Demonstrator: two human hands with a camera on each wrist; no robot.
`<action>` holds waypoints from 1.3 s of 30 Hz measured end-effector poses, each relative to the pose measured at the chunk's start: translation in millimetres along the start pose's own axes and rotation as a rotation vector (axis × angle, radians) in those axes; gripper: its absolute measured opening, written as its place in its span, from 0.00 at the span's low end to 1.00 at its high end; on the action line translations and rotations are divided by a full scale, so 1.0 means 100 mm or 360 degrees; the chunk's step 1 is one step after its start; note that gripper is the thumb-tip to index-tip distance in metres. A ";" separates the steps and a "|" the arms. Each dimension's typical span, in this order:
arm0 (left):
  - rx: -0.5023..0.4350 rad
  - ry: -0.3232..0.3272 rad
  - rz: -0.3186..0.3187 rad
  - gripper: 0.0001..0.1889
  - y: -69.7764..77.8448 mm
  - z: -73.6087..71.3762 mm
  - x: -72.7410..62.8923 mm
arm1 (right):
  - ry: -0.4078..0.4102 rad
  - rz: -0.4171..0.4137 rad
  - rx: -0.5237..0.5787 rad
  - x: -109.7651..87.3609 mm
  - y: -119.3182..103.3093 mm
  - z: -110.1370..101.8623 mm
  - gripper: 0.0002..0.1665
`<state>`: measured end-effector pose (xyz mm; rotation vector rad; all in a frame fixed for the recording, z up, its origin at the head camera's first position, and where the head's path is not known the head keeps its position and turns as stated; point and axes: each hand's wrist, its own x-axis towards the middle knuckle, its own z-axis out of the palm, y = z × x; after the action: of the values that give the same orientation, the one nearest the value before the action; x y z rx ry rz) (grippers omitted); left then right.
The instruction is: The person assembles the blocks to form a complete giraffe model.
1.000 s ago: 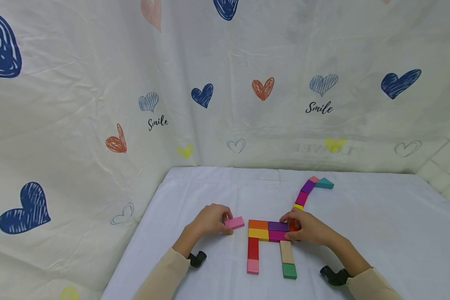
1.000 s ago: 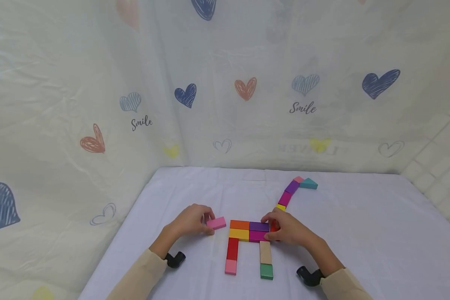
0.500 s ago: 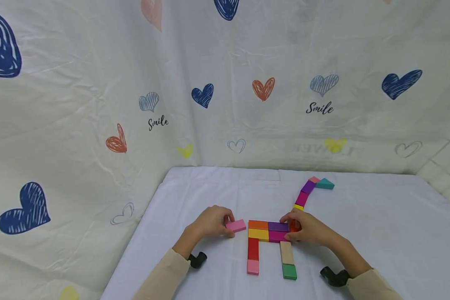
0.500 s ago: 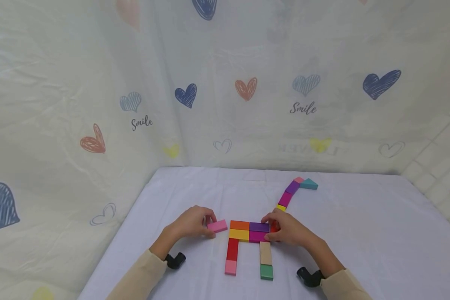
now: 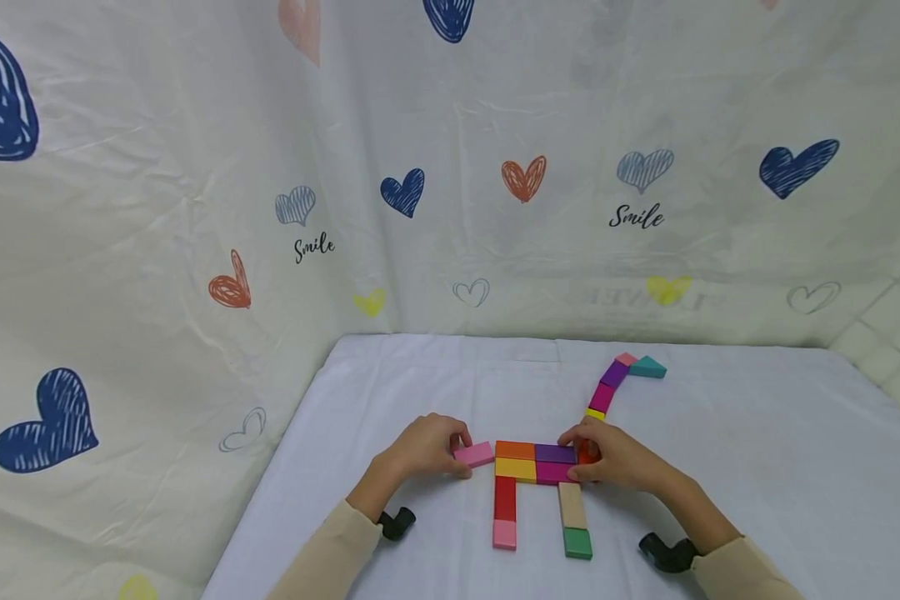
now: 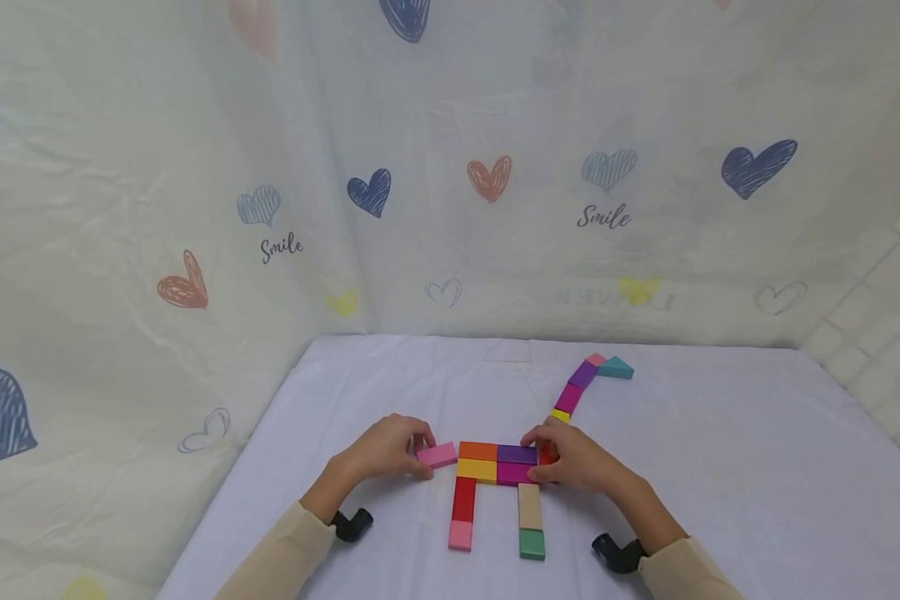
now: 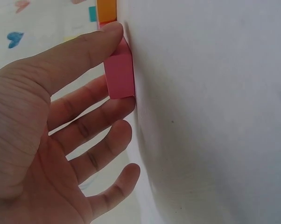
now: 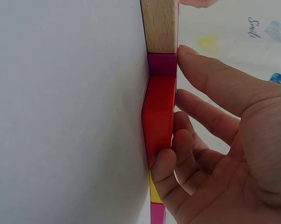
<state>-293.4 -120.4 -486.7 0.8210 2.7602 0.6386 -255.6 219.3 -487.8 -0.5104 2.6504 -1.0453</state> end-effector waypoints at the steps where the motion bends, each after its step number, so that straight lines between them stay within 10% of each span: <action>1: -0.0001 0.0000 0.0001 0.16 0.00 0.00 0.00 | 0.0003 0.0005 -0.0001 0.00 0.00 0.00 0.28; 39: 0.0027 0.0034 -0.0001 0.17 0.01 0.04 0.01 | 0.0007 -0.0027 -0.0047 0.00 0.02 0.00 0.28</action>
<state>-292.4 -117.7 -489.5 0.8219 2.7886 0.6280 -255.4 220.3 -489.1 -0.5383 2.6736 -1.0144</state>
